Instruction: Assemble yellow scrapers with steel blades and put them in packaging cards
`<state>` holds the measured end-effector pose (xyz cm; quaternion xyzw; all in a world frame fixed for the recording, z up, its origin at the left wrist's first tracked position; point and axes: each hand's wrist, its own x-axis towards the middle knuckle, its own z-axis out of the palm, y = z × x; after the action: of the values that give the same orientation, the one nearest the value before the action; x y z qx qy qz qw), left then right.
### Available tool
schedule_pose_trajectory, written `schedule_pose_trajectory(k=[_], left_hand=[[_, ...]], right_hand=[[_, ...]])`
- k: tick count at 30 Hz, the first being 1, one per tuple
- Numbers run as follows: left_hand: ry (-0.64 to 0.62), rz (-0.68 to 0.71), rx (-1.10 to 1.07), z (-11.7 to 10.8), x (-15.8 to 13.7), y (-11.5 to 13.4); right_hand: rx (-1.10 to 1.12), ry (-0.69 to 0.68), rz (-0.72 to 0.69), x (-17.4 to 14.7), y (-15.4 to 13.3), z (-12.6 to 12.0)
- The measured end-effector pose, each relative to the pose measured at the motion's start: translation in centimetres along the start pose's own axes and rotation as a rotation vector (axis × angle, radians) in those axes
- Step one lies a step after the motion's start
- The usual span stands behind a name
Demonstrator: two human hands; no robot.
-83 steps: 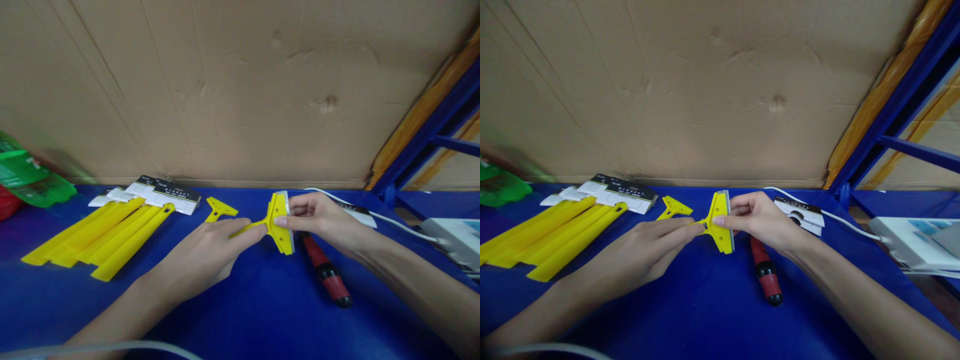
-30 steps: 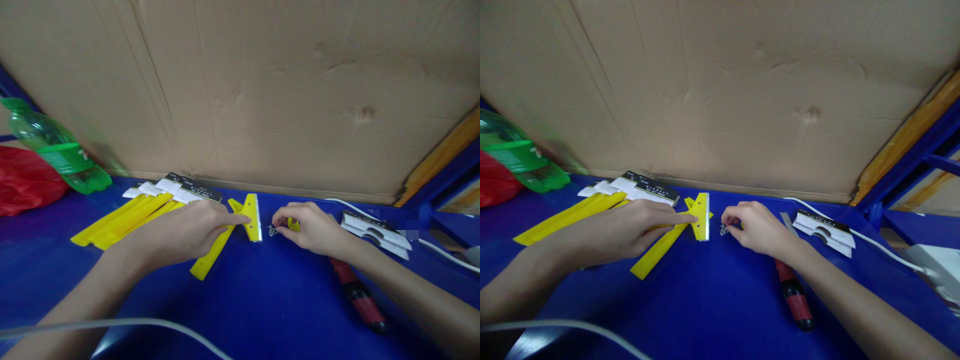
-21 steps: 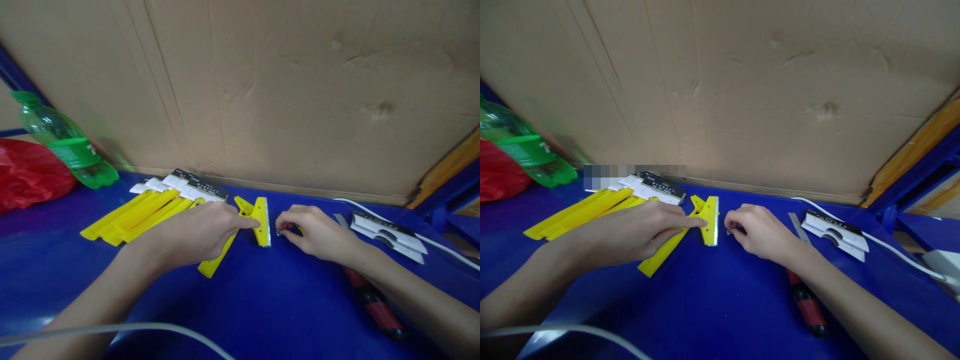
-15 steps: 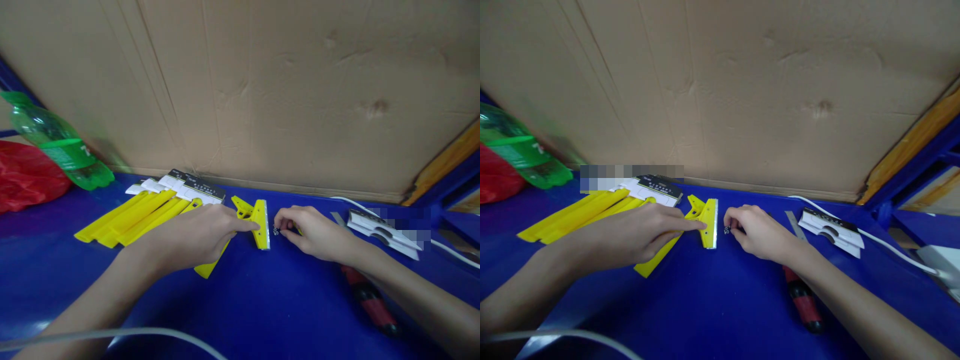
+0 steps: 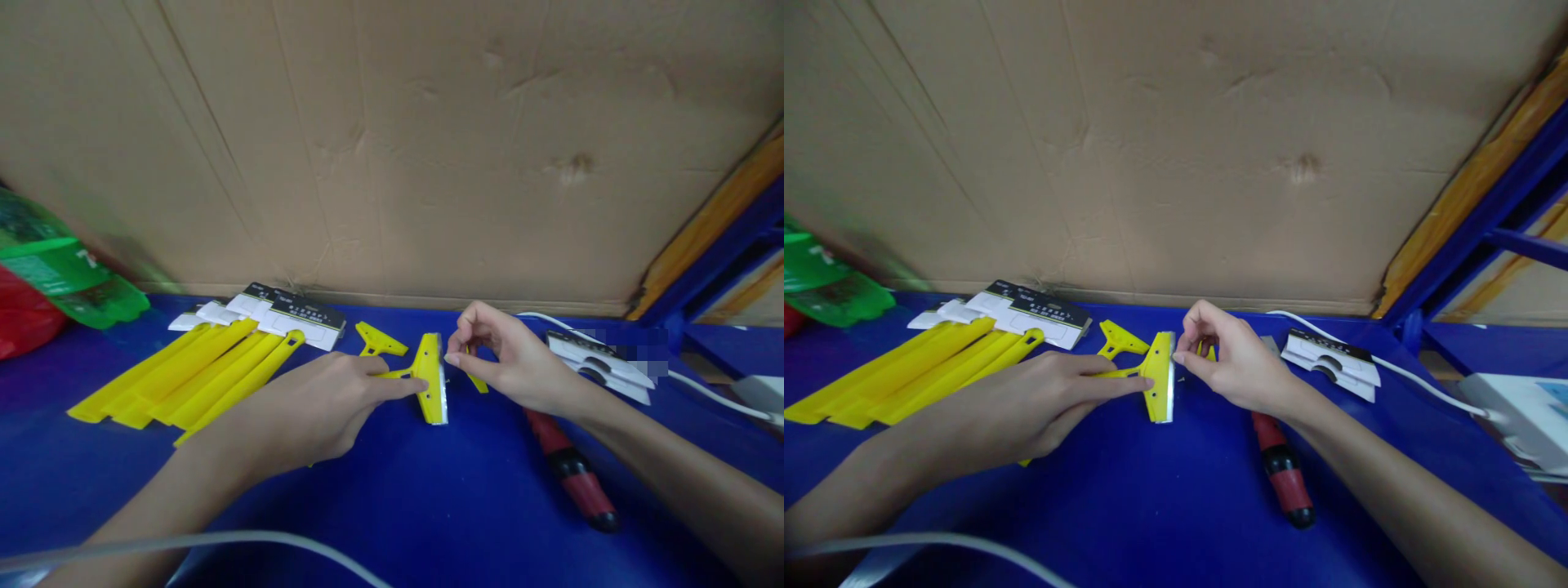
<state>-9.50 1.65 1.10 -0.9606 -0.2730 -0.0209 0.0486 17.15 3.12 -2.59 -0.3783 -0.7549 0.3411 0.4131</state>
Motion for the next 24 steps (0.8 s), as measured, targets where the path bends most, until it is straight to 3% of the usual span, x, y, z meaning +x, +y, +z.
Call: schedule_pose_trajectory(k=[4, 11, 16, 24], left_hand=[[-0.015, 0.039, -0.038, 0.2, -0.2, 0.7], [-0.022, 0.038, -0.026, 0.1, 0.1, 0.8], [-0.009, 0.025, -0.056, 0.1, 0.1, 0.6], [0.031, 0.046, -0.115, 0.1, -0.2, -0.3]], right_hand=[[-0.225, 0.001, -0.125, -0.1, -1.3, 0.3], [-0.65, -0.153, -0.351, -0.3, -2.5, 0.0], [-0.679, -0.173, -0.378, -0.4, -2.7, -0.5], [-0.656, -0.039, -0.369, 0.0, -3.2, -1.8]])
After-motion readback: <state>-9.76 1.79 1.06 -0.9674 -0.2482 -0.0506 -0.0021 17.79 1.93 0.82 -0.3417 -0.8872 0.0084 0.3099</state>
